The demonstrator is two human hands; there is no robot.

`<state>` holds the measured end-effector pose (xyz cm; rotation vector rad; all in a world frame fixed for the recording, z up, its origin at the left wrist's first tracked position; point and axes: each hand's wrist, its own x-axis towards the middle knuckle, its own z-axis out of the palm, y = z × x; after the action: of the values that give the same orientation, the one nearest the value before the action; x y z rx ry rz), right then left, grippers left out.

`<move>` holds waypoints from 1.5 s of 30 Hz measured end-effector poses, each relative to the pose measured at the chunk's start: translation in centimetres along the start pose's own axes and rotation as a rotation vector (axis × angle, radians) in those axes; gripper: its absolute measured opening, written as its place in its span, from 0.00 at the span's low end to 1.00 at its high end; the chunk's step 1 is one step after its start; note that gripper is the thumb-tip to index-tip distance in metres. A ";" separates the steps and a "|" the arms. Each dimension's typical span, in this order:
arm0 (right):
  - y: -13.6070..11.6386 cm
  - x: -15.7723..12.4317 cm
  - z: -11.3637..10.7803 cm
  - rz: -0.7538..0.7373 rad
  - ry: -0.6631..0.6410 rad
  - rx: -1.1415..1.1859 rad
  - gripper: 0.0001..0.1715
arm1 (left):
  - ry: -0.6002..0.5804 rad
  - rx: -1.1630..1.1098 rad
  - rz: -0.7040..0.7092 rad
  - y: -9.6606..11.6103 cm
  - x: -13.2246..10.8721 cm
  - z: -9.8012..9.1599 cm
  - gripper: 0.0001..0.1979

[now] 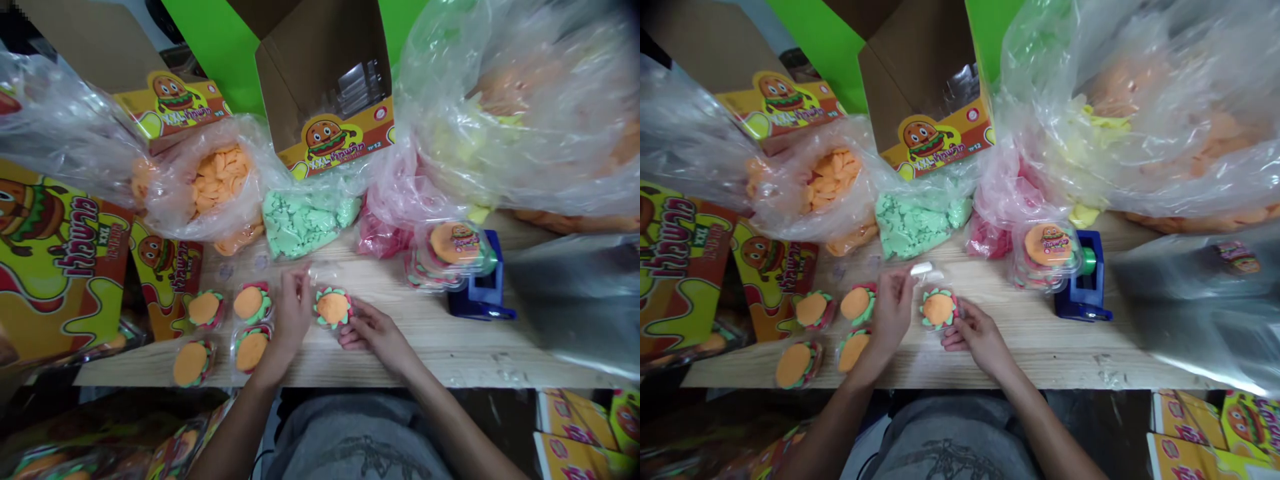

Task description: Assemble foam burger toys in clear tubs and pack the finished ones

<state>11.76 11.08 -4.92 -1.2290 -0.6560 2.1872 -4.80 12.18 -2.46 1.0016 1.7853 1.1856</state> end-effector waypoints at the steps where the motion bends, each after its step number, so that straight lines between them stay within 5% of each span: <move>1: -0.1 0.0 0.0 -0.003 0.001 0.012 0.32 | -0.039 0.032 0.057 0.1 -0.9 -0.1 0.06; 5: -0.5 0.0 -0.2 -0.022 -0.008 0.038 0.28 | -0.260 0.395 0.366 -0.6 -3.9 -0.4 0.23; 8: -0.7 0.1 -0.5 -0.033 -0.010 0.039 0.27 | -0.352 0.538 0.399 -1.8 -4.7 -0.3 0.27; 15: -1.0 -0.4 -1.1 -0.028 -0.077 0.040 0.28 | -0.264 0.506 0.416 -3.3 -4.7 0.4 0.20; 21: -2.0 -2.1 -0.3 -0.052 -0.082 0.022 0.29 | -0.264 0.581 0.592 -1.5 -5.0 -0.3 0.20; 31: -5.0 -6.9 1.3 -0.188 -0.065 -0.090 0.21 | -0.373 0.516 0.834 3.9 -6.9 -2.0 0.38; 38: -6.6 -9.1 1.6 -0.207 -0.106 -0.044 0.21 | -0.457 0.211 0.703 6.4 -8.3 -2.7 0.36; 42: -6.2 -9.4 1.8 -0.299 -0.125 -0.062 0.21 | -0.191 -0.212 0.368 7.6 -8.4 -2.4 0.23; 45: -5.8 -9.5 1.6 -0.363 -0.108 -0.107 0.22 | -0.242 -0.372 0.091 8.4 -8.1 -2.4 0.19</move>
<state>15.77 8.78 5.36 -0.9588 -0.9697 1.9433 -1.95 6.23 7.46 0.9646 1.2848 1.3298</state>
